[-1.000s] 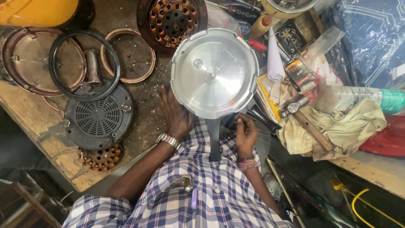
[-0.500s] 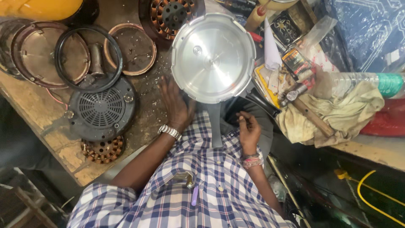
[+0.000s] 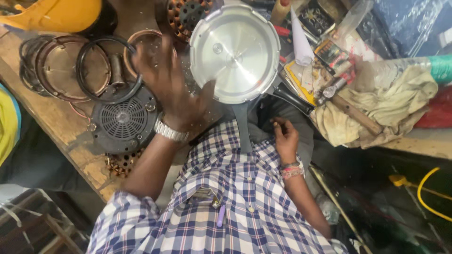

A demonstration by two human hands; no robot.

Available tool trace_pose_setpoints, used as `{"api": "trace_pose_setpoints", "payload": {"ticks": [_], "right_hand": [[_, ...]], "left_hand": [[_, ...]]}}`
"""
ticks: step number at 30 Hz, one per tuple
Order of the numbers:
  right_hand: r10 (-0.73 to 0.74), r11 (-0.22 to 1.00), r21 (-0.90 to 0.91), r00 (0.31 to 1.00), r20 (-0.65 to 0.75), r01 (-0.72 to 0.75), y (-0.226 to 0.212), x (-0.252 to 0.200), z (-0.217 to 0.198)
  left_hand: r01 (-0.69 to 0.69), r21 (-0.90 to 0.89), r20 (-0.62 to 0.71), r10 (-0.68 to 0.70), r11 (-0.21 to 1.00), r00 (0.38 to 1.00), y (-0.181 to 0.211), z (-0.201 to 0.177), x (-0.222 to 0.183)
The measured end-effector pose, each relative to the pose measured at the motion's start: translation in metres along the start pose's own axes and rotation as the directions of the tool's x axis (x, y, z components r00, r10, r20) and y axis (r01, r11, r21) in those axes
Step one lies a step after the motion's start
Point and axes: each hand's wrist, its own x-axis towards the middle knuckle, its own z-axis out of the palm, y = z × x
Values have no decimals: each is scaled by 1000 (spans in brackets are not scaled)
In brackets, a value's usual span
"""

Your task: The person inspects a pressure cooker, repeatedly opening and closing the lid and wiping the rim. They then pick up a motor stator and use a screwdriver to adjust the copper windings.

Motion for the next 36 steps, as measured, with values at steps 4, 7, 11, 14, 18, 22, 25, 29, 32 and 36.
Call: {"api": "trace_pose_setpoints", "payload": {"ticks": [4, 7, 11, 14, 18, 22, 25, 29, 32, 36], "right_hand": [[-5, 999, -49, 1000, -15, 4, -16, 3, -9], [12, 1000, -26, 1000, -25, -13, -15, -9, -13], [-2, 997, -77, 1000, -5, 2, -18, 8, -4], [4, 1000, 10, 1000, 19, -4, -12, -1, -6], [76, 997, 4, 997, 12, -76, -12, 5, -3], [81, 997, 13, 997, 14, -81, -13, 3, -2], [56, 998, -13, 998, 12, -56, -15, 2, -3], [36, 998, -45, 999, 11, -36, -14, 3, -3], [63, 997, -52, 998, 14, -62, -8, 4, -5], [23, 998, -62, 999, 33, -20, -2, 2, -7]], "left_hand": [[-90, -87, -163, 75, 992, 984, 12, 0, 26], [-219, -99, -73, 213, 971, 974, 15, 7, 20], [155, -338, 177, -99, 929, 979, 3, 8, 10], [402, -395, 258, -320, 826, 912, -8, -4, -11], [409, -345, 277, -325, 845, 904, -12, -11, -9], [370, -325, 325, -265, 870, 908, -7, -11, -5], [247, -35, 510, -195, 968, 838, -6, -12, 0], [-98, -97, 520, 135, 990, 844, -2, -5, 2], [-78, -84, 636, 114, 993, 763, 5, 0, -7], [4, -34, 611, 18, 999, 792, -3, 2, -18]]}}
